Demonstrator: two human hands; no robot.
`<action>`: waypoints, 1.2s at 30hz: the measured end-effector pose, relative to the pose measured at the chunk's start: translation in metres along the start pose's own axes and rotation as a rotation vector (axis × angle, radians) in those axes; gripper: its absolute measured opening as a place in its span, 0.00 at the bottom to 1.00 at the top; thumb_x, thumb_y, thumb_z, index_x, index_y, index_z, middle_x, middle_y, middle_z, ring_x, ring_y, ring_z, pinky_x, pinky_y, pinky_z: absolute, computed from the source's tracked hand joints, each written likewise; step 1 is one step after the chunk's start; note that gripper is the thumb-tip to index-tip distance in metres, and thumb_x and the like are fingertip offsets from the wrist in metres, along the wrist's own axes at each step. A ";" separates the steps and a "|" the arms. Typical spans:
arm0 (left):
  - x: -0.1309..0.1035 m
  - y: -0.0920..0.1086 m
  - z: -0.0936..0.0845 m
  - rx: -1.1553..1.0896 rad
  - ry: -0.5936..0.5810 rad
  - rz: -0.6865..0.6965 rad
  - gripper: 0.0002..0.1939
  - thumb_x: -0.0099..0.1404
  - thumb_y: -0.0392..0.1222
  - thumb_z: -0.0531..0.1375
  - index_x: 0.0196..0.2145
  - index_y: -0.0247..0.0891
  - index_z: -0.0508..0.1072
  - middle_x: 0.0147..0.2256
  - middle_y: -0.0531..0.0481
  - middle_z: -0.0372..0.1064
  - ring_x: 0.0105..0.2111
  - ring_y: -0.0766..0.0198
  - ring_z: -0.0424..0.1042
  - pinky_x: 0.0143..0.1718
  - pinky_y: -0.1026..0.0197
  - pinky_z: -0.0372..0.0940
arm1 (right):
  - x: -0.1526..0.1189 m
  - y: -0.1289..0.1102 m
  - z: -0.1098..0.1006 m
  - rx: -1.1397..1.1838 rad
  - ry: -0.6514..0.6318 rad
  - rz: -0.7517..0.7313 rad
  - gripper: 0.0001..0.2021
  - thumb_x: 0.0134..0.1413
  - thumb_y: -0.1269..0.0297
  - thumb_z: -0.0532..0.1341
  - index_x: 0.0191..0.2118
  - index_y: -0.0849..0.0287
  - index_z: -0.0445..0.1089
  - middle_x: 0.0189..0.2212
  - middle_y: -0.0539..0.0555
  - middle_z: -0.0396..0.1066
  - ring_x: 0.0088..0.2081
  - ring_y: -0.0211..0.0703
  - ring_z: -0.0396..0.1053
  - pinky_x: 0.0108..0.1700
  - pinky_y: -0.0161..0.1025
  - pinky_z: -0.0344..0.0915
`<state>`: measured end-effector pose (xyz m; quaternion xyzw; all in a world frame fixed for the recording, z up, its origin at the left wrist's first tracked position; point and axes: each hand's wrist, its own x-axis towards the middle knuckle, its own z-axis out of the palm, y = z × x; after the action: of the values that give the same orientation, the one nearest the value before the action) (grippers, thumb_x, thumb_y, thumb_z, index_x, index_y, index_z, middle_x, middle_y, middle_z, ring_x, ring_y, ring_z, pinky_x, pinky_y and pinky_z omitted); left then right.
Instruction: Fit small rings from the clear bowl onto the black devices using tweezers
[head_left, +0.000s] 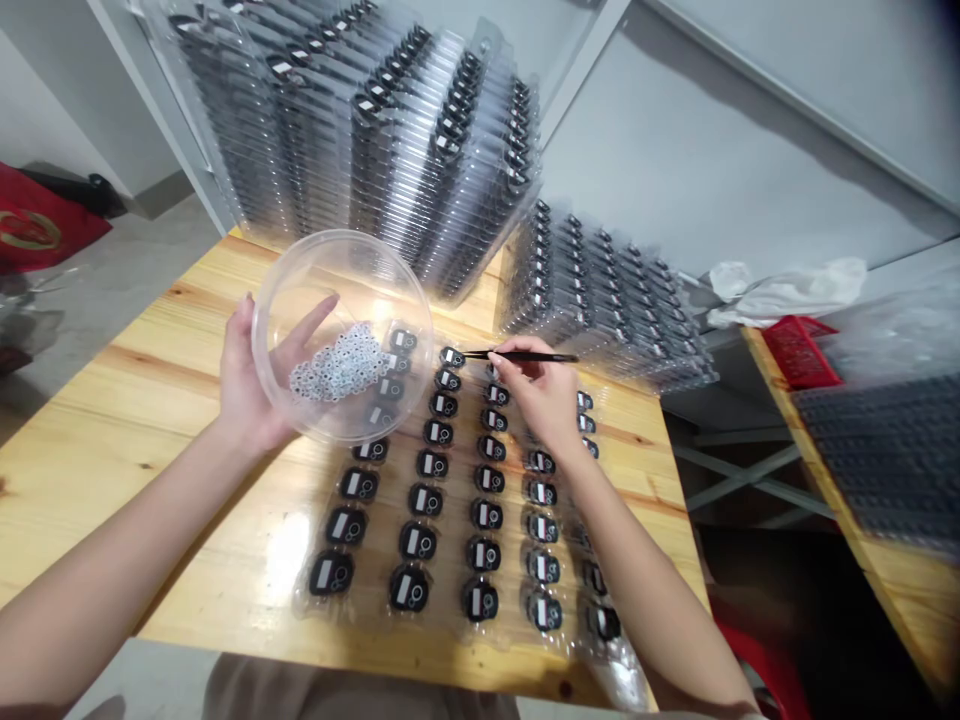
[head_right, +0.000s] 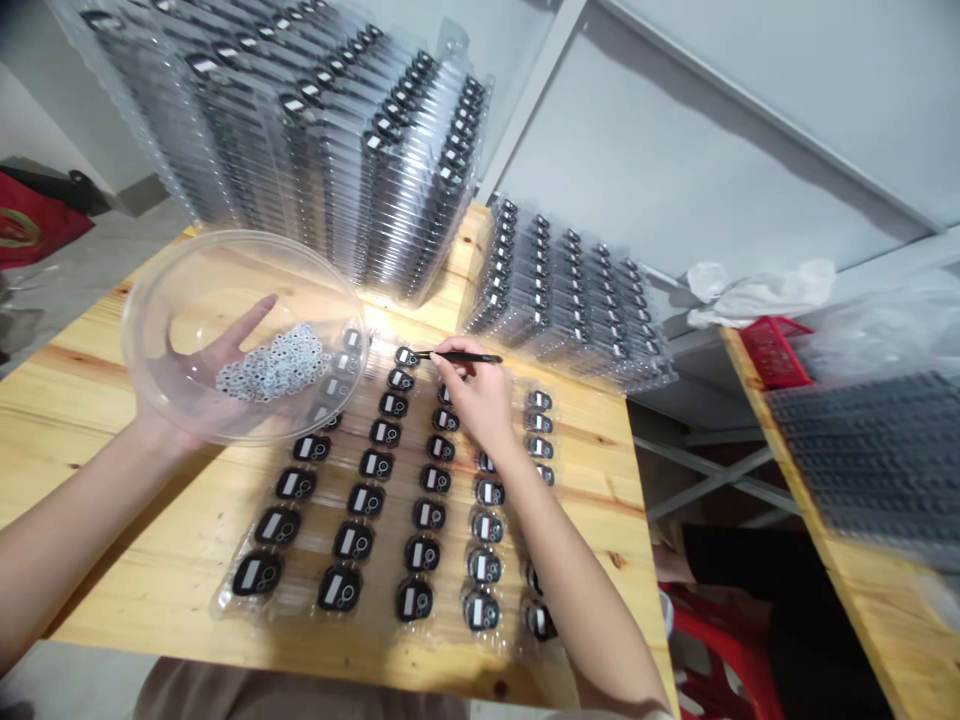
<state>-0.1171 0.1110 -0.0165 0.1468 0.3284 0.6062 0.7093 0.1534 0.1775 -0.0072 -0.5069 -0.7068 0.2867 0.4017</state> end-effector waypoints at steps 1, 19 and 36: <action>0.000 0.000 0.001 -0.002 0.001 -0.004 0.40 0.56 0.67 0.53 0.60 0.42 0.61 0.52 0.34 0.67 0.51 0.34 0.67 0.42 0.33 0.67 | -0.005 -0.006 -0.001 0.034 0.043 -0.035 0.06 0.50 0.60 0.63 0.33 0.56 0.69 0.29 0.48 0.73 0.25 0.36 0.69 0.29 0.35 0.66; -0.010 0.000 0.021 0.037 -0.010 -0.047 0.40 0.56 0.65 0.53 0.60 0.41 0.57 0.50 0.37 0.67 0.52 0.35 0.65 0.46 0.36 0.63 | -0.049 -0.059 0.025 -0.061 -0.166 -0.571 0.09 0.56 0.75 0.59 0.39 0.52 0.68 0.35 0.47 0.77 0.40 0.36 0.76 0.41 0.34 0.73; -0.011 0.000 0.025 0.023 0.014 -0.027 0.39 0.54 0.65 0.55 0.57 0.39 0.62 0.44 0.38 0.71 0.52 0.37 0.65 0.47 0.39 0.64 | -0.048 -0.066 0.013 0.019 -0.051 -0.511 0.12 0.54 0.76 0.60 0.38 0.49 0.70 0.33 0.46 0.77 0.38 0.39 0.76 0.39 0.36 0.74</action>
<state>-0.1016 0.1050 0.0049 0.1464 0.3423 0.5938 0.7133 0.1184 0.1108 0.0265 -0.3009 -0.8190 0.1952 0.4478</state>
